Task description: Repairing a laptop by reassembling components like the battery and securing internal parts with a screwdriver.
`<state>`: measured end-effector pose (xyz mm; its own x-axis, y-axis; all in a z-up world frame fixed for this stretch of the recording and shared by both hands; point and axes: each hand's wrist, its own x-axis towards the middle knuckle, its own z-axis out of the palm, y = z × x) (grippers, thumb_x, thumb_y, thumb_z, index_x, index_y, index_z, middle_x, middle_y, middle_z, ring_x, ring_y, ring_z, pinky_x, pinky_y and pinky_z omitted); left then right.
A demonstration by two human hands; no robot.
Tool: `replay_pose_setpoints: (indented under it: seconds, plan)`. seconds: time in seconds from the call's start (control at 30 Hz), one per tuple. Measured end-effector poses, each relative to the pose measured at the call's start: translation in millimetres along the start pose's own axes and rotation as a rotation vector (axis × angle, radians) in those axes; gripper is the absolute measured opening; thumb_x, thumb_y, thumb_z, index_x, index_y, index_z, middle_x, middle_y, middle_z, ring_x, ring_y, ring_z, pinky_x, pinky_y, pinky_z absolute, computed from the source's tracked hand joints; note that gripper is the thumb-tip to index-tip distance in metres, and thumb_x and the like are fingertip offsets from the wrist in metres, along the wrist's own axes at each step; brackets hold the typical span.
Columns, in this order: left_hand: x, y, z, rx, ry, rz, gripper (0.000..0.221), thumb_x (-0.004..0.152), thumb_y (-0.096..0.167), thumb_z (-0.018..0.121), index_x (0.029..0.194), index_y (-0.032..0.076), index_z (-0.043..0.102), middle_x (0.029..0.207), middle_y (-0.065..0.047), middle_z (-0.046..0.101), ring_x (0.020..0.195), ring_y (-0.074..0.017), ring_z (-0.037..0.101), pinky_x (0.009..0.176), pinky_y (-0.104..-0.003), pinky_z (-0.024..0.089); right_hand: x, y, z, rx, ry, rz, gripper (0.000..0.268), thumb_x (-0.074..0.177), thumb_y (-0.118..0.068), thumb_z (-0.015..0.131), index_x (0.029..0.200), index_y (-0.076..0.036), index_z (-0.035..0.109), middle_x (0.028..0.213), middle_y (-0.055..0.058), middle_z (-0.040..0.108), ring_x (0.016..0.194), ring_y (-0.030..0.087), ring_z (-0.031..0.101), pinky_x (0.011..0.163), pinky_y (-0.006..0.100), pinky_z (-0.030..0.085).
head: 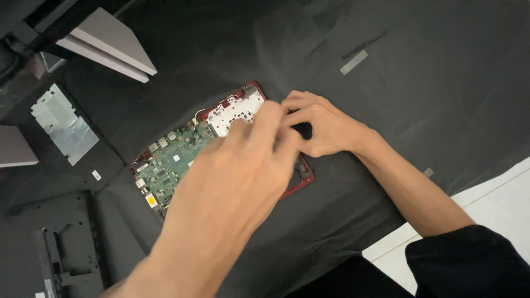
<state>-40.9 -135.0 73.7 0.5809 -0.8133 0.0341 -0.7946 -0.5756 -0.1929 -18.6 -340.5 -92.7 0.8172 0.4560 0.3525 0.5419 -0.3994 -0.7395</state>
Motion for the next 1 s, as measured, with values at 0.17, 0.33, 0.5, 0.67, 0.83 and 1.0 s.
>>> replay_pose_setpoints:
  seconds: [0.17,0.33,0.5,0.67,0.83,1.0]
  plan:
    - [1,2,3,0.087,0.056,0.010,0.016,0.082,0.016,0.071,0.089,0.004,0.063,0.098,-0.005,0.055,0.081,-0.0129,0.068,0.066,-0.026,0.058,0,-1,-1,0.018,-0.008,0.006,0.020,0.074,-0.004,0.077,0.094,-0.003,0.076,0.099,0.006,0.070,0.099,0.026,0.063,0.091,0.039,0.051]
    - [3,5,-2,0.138,0.038,0.013,0.012,0.079,0.012,0.071,0.086,0.003,0.066,0.093,-0.003,0.054,0.078,-0.0114,0.067,0.063,-0.024,0.058,-3,1,-1,-0.002,-0.029,0.040,0.020,0.075,-0.006,0.079,0.095,-0.008,0.078,0.099,0.005,0.071,0.099,0.026,0.062,0.091,0.038,0.052]
    - [7,8,-6,0.101,0.096,0.035,0.010,0.076,0.013,0.071,0.079,0.005,0.067,0.094,-0.004,0.056,0.076,-0.0124,0.066,0.062,-0.025,0.057,-1,3,-1,0.046,-0.024,0.068,0.038,0.067,-0.006,0.077,0.105,-0.003,0.074,0.104,0.007,0.073,0.096,0.027,0.062,0.088,0.039,0.052]
    - [5,9,-2,0.151,0.037,0.055,0.009,0.075,0.013,0.070,0.077,0.004,0.069,0.091,-0.004,0.057,0.076,-0.0118,0.066,0.061,-0.024,0.057,0,2,-3,0.066,-0.035,0.047,0.035,0.064,-0.006,0.075,0.099,-0.002,0.071,0.100,0.008,0.073,0.098,0.028,0.064,0.092,0.039,0.053]
    - [8,9,-2,0.188,0.059,0.023,0.013,0.073,0.010,0.072,0.084,0.004,0.071,0.093,-0.003,0.059,0.076,-0.0110,0.067,0.059,-0.023,0.057,-2,7,0,0.017,-0.028,0.004,0.032,0.072,-0.004,0.073,0.104,-0.004,0.076,0.103,0.009,0.074,0.096,0.028,0.063,0.091,0.039,0.052]
    - [7,5,0,0.178,0.106,0.066,0.014,0.073,0.011,0.071,0.085,0.004,0.070,0.097,-0.003,0.059,0.080,-0.0116,0.068,0.063,-0.023,0.058,-1,3,-3,0.017,-0.048,0.111,0.031,0.068,-0.006,0.074,0.098,-0.001,0.073,0.094,0.009,0.071,0.091,0.029,0.062,0.091,0.039,0.051]
